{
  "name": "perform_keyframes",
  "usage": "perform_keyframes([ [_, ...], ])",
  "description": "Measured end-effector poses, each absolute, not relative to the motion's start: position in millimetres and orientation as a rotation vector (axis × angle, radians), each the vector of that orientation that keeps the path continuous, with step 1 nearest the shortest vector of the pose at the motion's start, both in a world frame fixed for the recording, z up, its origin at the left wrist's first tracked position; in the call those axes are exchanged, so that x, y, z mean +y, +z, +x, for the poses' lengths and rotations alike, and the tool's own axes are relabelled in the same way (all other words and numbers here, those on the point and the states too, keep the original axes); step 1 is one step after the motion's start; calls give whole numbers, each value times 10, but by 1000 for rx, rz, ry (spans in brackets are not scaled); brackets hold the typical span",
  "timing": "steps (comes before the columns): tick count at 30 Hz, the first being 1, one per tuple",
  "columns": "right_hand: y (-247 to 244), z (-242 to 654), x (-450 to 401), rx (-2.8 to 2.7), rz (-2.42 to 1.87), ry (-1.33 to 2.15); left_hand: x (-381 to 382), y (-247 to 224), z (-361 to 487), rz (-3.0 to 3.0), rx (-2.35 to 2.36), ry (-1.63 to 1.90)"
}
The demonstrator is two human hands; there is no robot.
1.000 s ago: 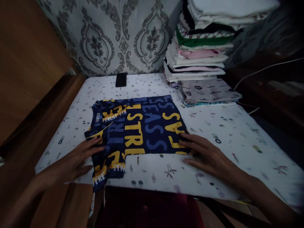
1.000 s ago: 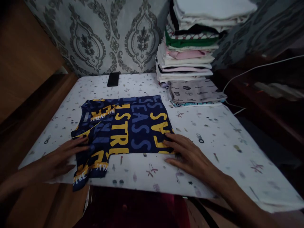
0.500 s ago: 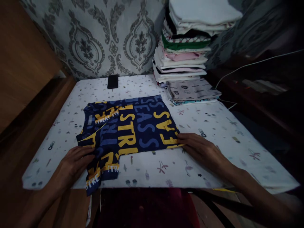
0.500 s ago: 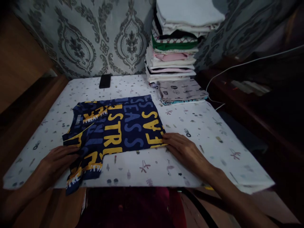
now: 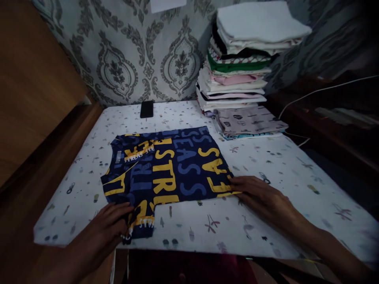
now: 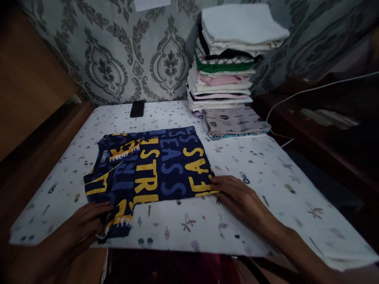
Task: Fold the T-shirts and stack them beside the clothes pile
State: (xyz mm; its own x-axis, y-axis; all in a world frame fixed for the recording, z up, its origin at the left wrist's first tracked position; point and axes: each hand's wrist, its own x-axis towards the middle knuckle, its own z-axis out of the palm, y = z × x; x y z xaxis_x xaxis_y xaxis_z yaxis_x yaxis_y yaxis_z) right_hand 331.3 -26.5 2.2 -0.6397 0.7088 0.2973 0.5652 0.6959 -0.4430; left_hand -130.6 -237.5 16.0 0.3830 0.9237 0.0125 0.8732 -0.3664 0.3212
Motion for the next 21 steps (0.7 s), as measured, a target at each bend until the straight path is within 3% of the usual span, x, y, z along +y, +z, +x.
perform_keyframes([
  [3, 32, 3328, -198, -2435, -1000, 538, -2238, 364, -1403, 2170, 1534, 377],
  [8, 161, 3179, 51, -2213, -1320, 1057, -1445, 859, -1594, 1475, 1552, 541],
  [10, 197, 3077, 164, -2101, -1433, 1196, -1084, 876, -1635, 1137, 1693, 834],
  [14, 225, 2960, 284, -1987, -1466, 1275, -795, 642, -1690, 672, 1721, 971],
  [17, 294, 2933, 292, -2056, -1541, 1153, -887, 506, -1748, 800, 1765, 954],
  [21, 450, 2638, 298, -2196, -1489, 564, -857, 499, -1702, 1395, 2063, 812],
])
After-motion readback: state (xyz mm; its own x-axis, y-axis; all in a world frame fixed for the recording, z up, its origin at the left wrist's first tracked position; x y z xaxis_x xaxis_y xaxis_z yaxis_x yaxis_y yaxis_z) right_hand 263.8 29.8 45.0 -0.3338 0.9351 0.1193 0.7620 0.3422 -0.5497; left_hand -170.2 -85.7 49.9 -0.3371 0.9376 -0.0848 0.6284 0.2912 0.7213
